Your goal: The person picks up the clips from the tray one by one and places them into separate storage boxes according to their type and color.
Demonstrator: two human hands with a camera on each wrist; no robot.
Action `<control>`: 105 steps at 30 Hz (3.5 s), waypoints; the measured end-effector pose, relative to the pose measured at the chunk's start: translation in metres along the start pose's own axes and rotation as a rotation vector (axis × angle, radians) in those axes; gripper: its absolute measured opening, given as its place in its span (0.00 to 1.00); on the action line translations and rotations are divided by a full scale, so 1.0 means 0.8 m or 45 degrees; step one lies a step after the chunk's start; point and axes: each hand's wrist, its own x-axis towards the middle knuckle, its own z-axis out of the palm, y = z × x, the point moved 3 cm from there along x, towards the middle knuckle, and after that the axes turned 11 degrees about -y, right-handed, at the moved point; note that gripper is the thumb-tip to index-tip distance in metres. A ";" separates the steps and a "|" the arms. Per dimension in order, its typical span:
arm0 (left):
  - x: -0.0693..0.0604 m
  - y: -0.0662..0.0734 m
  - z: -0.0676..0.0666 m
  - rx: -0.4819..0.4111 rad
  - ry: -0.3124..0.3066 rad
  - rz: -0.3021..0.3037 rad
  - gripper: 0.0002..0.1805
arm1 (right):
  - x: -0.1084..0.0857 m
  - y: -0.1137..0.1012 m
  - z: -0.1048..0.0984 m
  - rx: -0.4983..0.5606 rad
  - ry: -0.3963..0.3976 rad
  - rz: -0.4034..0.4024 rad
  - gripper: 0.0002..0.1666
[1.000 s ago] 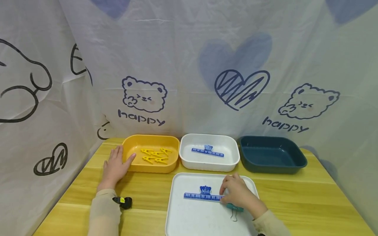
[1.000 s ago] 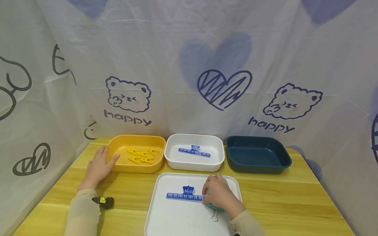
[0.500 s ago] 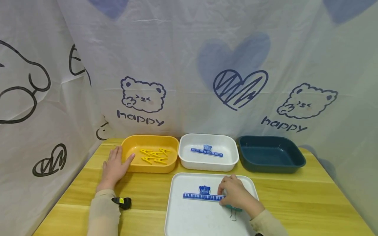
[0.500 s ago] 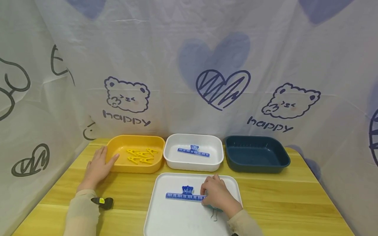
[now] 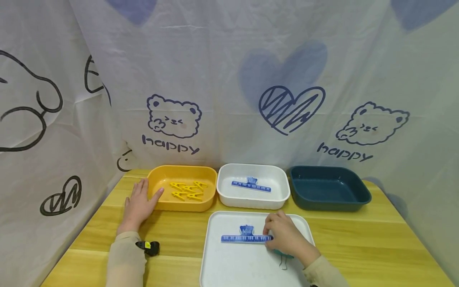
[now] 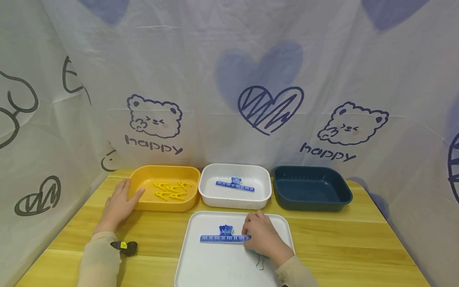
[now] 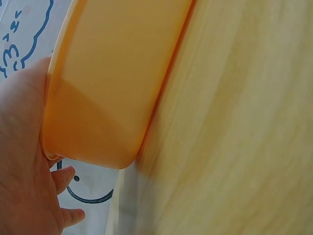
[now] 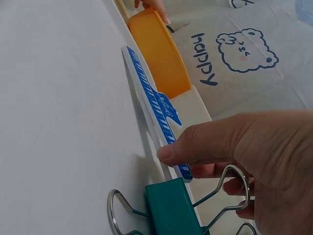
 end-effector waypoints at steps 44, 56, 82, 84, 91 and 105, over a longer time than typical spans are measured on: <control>-0.001 0.000 0.000 -0.002 0.012 0.008 0.54 | -0.021 0.020 -0.050 0.036 0.488 -0.239 0.12; -0.002 0.002 0.000 -0.007 0.005 0.003 0.54 | -0.025 0.027 -0.055 0.006 0.621 -0.201 0.12; -0.002 0.002 0.000 0.016 0.022 -0.008 0.54 | -0.003 0.030 -0.078 -0.064 0.688 -0.244 0.11; -0.002 0.002 0.000 0.015 0.023 -0.007 0.54 | 0.001 0.029 -0.081 -0.081 0.681 -0.250 0.11; -0.002 0.001 0.001 0.004 0.021 -0.009 0.54 | 0.019 0.029 -0.090 -0.104 0.583 -0.186 0.10; -0.002 0.001 0.001 -0.010 0.020 -0.011 0.55 | 0.055 0.031 -0.089 -0.130 0.401 -0.098 0.10</control>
